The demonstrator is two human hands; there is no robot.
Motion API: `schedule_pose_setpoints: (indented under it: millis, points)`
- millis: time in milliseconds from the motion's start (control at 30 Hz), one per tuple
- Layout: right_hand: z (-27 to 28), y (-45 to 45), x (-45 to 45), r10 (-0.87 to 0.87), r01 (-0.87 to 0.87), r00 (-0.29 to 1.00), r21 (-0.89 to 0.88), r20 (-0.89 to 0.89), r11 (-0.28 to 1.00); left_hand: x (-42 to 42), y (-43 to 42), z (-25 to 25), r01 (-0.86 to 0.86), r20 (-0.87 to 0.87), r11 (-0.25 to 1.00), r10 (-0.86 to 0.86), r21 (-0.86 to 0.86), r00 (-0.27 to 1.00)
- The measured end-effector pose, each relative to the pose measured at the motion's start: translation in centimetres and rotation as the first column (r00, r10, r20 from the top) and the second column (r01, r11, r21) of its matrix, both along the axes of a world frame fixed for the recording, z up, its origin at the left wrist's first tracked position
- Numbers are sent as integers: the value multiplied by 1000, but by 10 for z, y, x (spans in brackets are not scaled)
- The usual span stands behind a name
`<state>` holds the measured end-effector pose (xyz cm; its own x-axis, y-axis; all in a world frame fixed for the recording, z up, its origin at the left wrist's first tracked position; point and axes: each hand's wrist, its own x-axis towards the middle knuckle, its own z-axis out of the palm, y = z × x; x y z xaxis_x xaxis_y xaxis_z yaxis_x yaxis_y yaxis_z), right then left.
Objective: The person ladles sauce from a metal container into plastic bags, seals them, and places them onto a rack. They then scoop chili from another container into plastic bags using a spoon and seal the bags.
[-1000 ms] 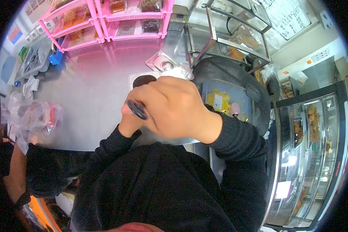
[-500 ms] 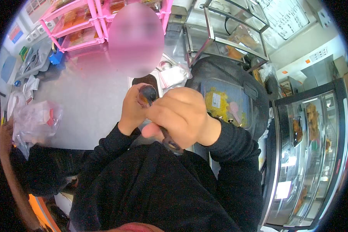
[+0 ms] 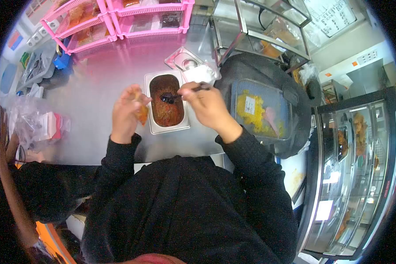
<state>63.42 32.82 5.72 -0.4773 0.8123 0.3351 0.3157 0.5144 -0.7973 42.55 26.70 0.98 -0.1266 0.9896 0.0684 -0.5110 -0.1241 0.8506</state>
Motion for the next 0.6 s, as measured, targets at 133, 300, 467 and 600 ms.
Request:
schedule_pose_setpoints:
  millis: [133, 300, 467, 600]
  points:
    - [-29, 0, -7, 151, -160, 944, 8, 294, 987, -28, -2, -7, 92, 345, 994, -108, 62, 932]
    - [-41, 2, 2, 354, -349, 926, -59, 134, 935, -28, -2, -5, 164, 412, 986, -159, 25, 897]
    - [-48, 10, 15, 13, -163, 962, -536, -272, 828, -22, -1, -13, 204, 473, 978, -200, 42, 858]
    - [-55, 13, 19, -300, 67, 903, -589, -308, 805, -22, 1, -11, 197, 467, 980, -188, 28, 864]
